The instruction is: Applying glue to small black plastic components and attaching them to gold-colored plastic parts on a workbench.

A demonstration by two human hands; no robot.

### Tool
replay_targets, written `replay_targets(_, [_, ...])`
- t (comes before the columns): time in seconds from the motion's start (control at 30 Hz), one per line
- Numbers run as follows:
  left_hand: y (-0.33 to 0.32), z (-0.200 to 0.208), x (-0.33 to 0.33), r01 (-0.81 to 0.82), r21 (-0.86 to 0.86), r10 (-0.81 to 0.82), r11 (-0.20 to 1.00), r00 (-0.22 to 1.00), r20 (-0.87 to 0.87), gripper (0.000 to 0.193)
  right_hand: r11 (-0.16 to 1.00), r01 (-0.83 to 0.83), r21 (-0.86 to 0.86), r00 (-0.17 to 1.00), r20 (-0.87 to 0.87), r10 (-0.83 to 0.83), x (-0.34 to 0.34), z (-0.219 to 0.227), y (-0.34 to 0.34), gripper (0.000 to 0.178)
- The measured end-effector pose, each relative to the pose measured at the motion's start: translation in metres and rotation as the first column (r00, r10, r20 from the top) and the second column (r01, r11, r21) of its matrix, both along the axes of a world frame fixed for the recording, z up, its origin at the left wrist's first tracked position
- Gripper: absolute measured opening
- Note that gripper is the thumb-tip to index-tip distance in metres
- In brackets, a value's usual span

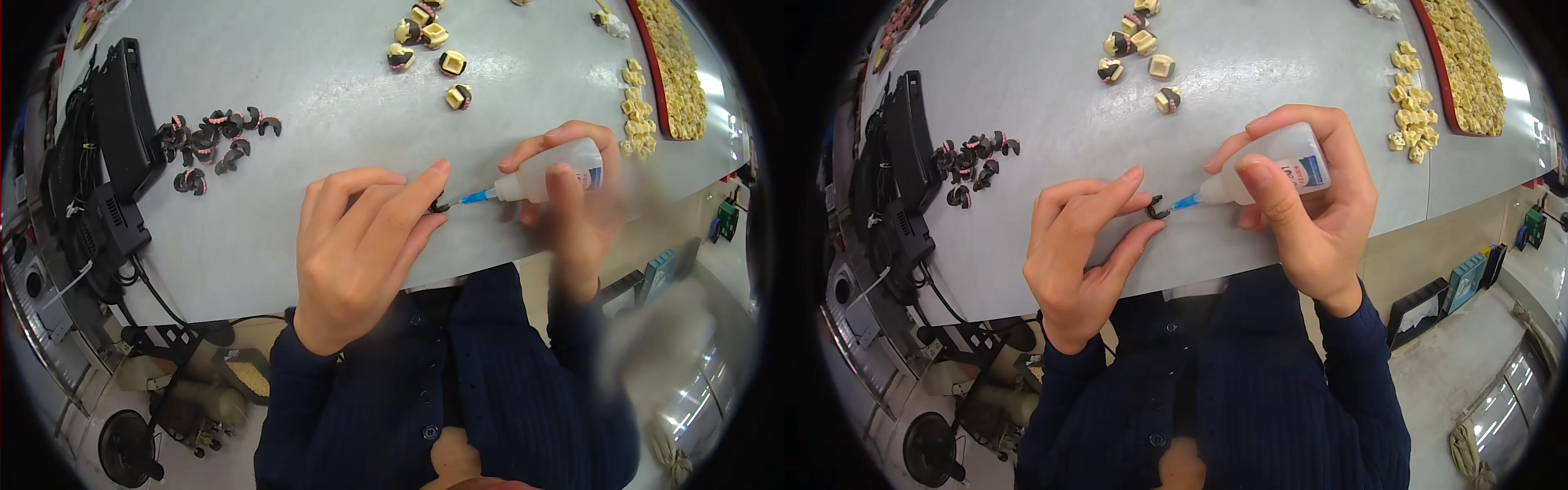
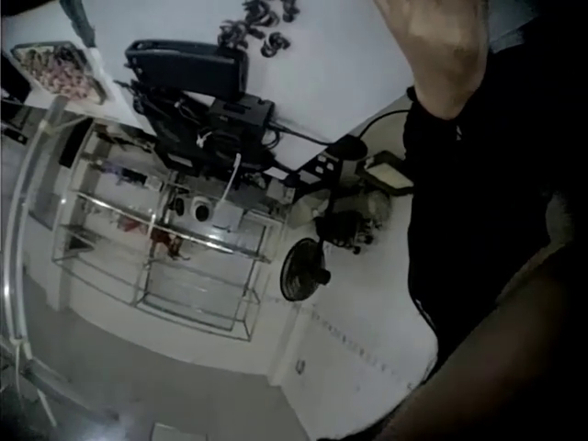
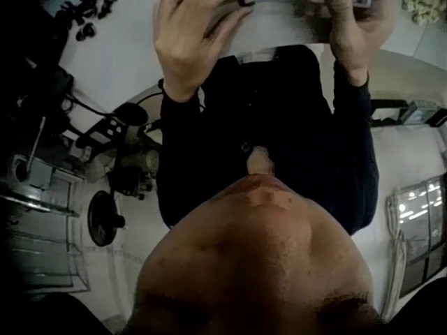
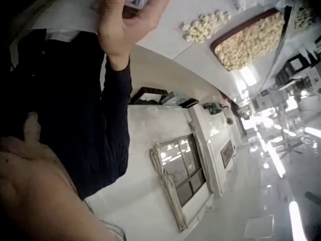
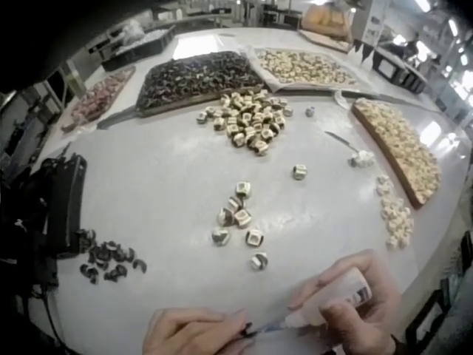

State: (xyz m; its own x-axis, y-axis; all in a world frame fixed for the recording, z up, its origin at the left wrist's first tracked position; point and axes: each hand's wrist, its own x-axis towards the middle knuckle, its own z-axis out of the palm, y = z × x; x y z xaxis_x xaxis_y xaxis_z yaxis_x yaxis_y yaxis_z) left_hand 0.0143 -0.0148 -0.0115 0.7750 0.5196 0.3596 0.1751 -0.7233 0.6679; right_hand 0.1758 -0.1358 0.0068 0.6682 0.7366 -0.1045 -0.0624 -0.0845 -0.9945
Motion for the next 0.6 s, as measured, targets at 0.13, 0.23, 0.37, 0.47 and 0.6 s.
replay_targets(0.13, [0.0003,-0.0015,-0.0010,0.002,-0.002,-0.002,1.000,1.000,0.010,0.058,1.000,-0.024,0.000,0.999,0.038,0.024,-0.0001,-0.0018,0.0000,0.023])
replay_targets(0.23, [0.0001,-0.0024,0.0000,0.008,-0.001,-0.008,1.000,1.000,0.019,0.058,1.000,-0.022,-0.014,0.997,0.069,0.023,0.0005,-0.0032,-0.0009,0.023])
replay_targets(0.37, [0.0015,-0.0017,-0.0005,0.011,0.009,-0.011,1.000,1.000,0.022,0.058,1.000,-0.018,0.000,0.998,0.063,0.018,-0.0008,-0.0040,-0.0007,0.022])
replay_targets(0.47, [0.0010,-0.0020,0.0002,0.005,0.004,-0.005,1.000,1.000,0.027,0.058,1.000,-0.018,-0.003,0.995,0.098,0.018,0.0007,-0.0046,0.0000,0.022])
replay_targets(0.6, [0.0016,-0.0015,0.0005,0.010,0.006,-0.010,1.000,1.000,0.019,0.057,1.000,-0.024,0.005,0.991,0.135,0.023,0.0020,-0.0056,0.0001,0.022])
